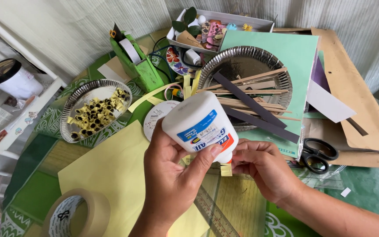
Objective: Rolling and gluing small strips of yellow paper to create decorative craft items
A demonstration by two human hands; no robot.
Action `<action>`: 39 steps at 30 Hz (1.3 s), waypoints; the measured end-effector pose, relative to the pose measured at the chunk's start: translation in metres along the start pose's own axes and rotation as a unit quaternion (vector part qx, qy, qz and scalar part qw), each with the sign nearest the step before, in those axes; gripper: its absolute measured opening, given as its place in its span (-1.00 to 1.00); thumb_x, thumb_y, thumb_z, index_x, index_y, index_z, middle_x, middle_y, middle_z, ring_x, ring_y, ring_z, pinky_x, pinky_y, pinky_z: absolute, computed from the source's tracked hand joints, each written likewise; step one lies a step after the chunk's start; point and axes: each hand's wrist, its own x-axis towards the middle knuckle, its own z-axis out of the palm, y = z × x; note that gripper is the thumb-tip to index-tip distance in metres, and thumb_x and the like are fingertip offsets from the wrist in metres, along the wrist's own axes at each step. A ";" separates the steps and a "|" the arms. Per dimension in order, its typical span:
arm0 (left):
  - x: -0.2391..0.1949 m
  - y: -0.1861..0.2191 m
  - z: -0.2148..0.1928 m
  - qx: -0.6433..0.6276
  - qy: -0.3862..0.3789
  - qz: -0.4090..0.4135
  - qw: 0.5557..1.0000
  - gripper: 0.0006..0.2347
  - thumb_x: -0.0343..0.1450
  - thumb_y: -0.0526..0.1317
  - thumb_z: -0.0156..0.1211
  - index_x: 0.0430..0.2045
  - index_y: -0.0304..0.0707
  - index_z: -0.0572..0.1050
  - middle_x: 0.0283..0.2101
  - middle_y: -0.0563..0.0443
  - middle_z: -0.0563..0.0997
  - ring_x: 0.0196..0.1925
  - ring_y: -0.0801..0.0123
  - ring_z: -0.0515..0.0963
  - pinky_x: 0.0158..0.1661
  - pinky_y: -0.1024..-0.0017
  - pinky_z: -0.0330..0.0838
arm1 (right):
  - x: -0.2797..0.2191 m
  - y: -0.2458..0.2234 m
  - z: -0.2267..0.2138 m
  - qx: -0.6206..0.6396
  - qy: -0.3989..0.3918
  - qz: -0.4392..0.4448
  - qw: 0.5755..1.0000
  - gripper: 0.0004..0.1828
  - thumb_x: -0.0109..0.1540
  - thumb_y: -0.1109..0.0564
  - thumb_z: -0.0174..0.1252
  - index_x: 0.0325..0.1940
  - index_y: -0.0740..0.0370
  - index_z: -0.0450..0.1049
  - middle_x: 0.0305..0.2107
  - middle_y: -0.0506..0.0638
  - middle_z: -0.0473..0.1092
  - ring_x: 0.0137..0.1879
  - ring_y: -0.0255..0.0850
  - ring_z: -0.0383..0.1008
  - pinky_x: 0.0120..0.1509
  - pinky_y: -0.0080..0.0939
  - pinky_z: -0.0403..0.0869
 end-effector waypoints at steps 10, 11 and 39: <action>-0.002 -0.003 0.001 0.070 -0.003 0.035 0.997 -0.63 0.31 -0.28 0.38 -0.07 -0.41 0.40 -0.26 -0.09 0.71 -0.23 0.37 0.75 -0.21 0.47 0.71 | -0.002 -0.010 0.010 0.011 0.072 0.102 0.992 -0.84 0.18 0.42 0.14 -0.26 0.48 0.64 -0.28 0.21 0.62 -0.19 -0.03 0.55 -0.13 -0.02 0.49; -0.002 -0.003 0.001 0.079 -0.007 0.047 0.996 -0.64 0.32 -0.27 0.38 -0.08 -0.40 0.41 -0.25 -0.08 0.69 -0.22 0.37 0.75 -0.21 0.48 0.69 | -0.001 -0.009 0.009 0.013 0.078 0.114 0.990 -0.86 0.18 0.41 0.15 -0.27 0.44 0.63 -0.32 0.16 0.59 -0.23 -0.07 0.49 -0.16 -0.05 0.47; -0.004 0.001 0.000 0.090 -0.007 0.086 0.992 -0.59 0.31 -0.31 0.40 -0.01 -0.43 0.41 -0.15 -0.09 0.68 -0.16 0.37 0.74 -0.13 0.49 0.69 | 0.003 -0.007 0.004 0.040 0.060 0.124 0.990 -0.82 0.18 0.36 0.10 -0.20 0.41 0.58 -0.25 0.15 0.59 -0.19 -0.07 0.47 -0.09 -0.10 0.43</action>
